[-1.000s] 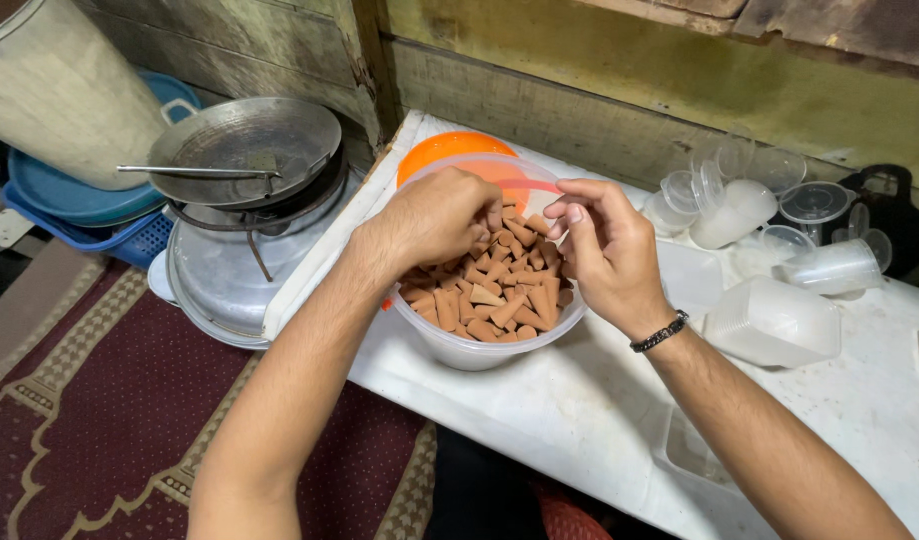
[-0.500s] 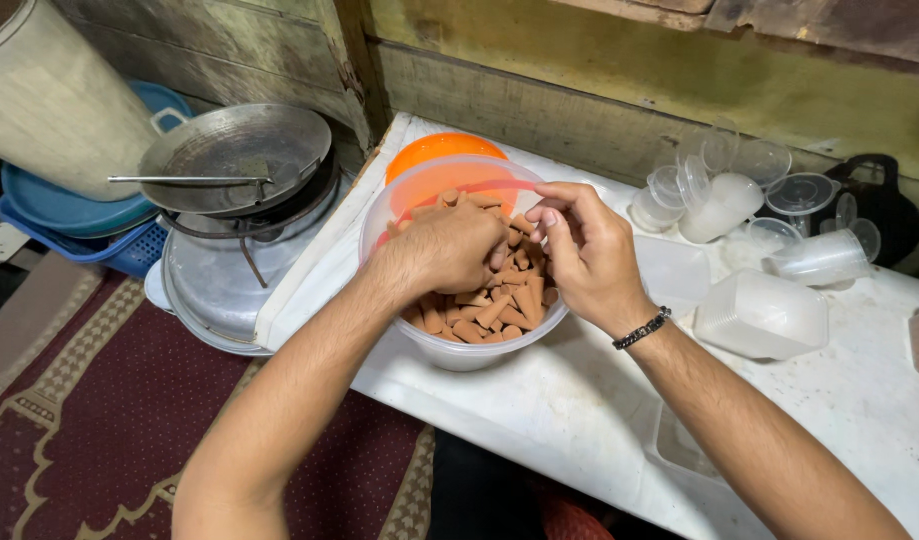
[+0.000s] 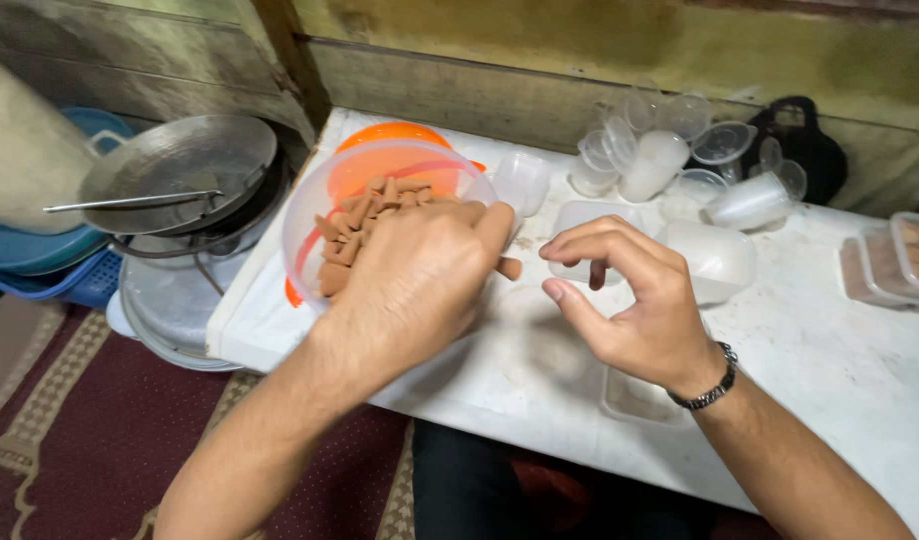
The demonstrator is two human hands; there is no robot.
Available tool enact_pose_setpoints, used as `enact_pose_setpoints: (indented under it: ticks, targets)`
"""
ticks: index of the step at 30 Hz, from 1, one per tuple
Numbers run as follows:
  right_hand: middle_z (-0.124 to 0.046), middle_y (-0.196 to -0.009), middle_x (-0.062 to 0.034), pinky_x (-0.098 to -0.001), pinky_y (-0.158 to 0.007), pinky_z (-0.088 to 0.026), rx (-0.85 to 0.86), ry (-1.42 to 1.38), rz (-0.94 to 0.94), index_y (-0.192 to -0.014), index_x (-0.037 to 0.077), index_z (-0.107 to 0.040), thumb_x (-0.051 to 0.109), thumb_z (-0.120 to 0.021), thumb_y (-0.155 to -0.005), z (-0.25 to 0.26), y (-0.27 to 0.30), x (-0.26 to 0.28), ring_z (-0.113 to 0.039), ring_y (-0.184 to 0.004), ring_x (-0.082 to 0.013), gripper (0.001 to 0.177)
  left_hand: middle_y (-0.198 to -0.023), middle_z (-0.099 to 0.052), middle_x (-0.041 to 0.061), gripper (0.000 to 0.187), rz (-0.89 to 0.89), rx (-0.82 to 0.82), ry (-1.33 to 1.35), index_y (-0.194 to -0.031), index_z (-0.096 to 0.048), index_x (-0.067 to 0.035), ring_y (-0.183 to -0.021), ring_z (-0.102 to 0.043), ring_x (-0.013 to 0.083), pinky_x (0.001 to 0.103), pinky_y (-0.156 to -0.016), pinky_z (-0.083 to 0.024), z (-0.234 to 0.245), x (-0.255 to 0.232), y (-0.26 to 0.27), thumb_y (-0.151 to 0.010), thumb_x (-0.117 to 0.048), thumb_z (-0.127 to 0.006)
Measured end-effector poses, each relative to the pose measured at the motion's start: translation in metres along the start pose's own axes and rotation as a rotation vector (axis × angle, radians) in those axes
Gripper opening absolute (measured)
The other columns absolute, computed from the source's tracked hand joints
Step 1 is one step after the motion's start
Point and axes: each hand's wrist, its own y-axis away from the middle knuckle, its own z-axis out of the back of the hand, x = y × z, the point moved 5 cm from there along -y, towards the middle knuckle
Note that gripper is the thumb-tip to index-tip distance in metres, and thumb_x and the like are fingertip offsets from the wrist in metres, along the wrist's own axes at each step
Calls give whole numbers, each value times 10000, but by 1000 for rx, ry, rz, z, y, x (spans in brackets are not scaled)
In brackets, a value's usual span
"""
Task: The person takes incense cones from a large tub and places them into small plastic containers, then presses the lids closed.
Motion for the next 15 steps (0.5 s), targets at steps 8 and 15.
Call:
enact_pose_setpoints:
  ticks: [8,15]
  targets:
    - [-709,-819,-117,-361,-575,-554,247,279,-349,-926,53,-651,-28,-754,-752,58,89,-34,-662,-724,-278,218,-746,-662,85,221,-256,62,352,-985,-518,-72,-744,-714,284,405,-685,-584,-69,-100,-30,-821,45,-609]
    - [-728,-835,-96,-283,-588,-583,222,171,-622,-996,45,-656,-35,-752,-771,67,144,-73,-708,-793,-208,257,-928,-700,143,327,-196,265,743,-1107,-494,-46,-880,-718,368,504,-737,-584,-124,-120,-41,-844,-39,-689]
